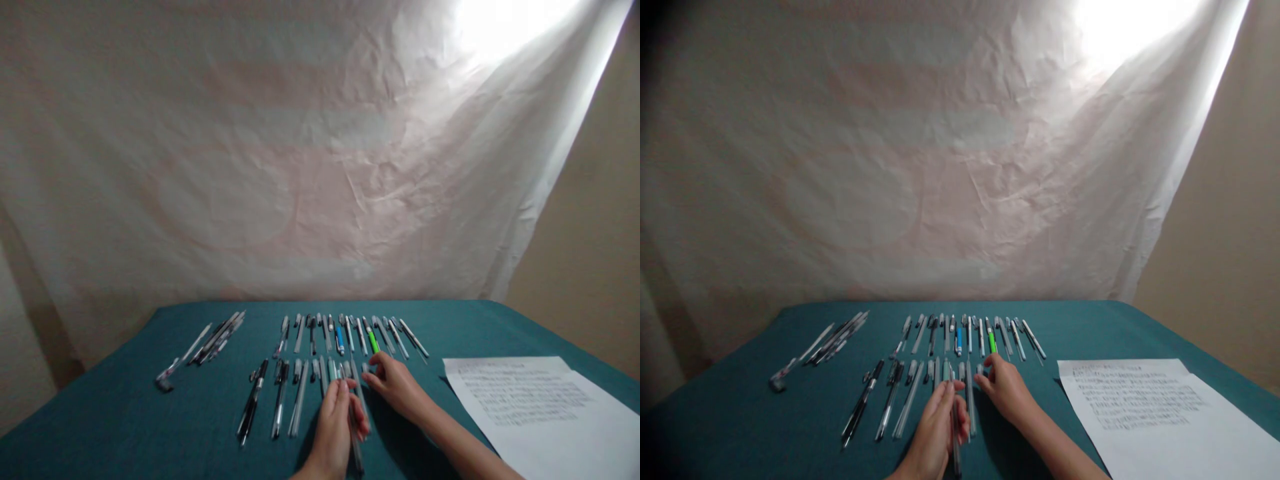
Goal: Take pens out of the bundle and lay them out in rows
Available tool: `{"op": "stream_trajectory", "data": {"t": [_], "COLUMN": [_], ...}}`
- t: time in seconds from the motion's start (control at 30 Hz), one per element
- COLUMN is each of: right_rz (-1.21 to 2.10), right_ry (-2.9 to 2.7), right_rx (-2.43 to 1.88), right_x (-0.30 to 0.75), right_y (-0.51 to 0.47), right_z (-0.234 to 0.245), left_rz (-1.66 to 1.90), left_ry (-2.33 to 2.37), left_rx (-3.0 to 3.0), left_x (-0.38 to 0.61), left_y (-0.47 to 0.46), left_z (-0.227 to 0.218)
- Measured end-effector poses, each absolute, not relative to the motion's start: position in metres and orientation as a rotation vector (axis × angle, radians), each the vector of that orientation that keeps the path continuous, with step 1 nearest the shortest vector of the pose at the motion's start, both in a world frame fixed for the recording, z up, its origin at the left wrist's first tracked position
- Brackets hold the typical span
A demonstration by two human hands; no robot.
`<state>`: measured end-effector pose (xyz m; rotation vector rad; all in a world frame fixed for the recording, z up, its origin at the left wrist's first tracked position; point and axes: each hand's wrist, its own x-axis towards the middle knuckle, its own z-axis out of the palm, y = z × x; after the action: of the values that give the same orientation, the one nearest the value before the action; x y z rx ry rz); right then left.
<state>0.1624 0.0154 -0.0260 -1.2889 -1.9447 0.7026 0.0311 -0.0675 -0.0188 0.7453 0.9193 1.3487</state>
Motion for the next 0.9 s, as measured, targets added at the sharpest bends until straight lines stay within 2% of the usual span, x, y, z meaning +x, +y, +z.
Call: {"op": "stream_trajectory", "data": {"t": [0.57, 0.73, 0.9], "right_rz": [0.775, 1.167, 1.468], "right_ry": [-1.811, -1.655, -1.689], "right_rx": [-1.164, -1.056, -0.951], "right_x": [0.166, 0.154, 0.138], "right_y": [0.011, -0.007, -0.034], "right_z": [-0.022, 0.003, 0.016], "left_rz": [1.335, 1.339, 1.632], "left_ry": [0.926, 0.889, 0.777], "left_rx": [0.78, 0.756, 0.707], "left_x": [0.035, 0.032, 0.013], "left_y": [-0.071, -0.07, -0.059], "left_z": [-0.015, -0.008, 0.014]}}
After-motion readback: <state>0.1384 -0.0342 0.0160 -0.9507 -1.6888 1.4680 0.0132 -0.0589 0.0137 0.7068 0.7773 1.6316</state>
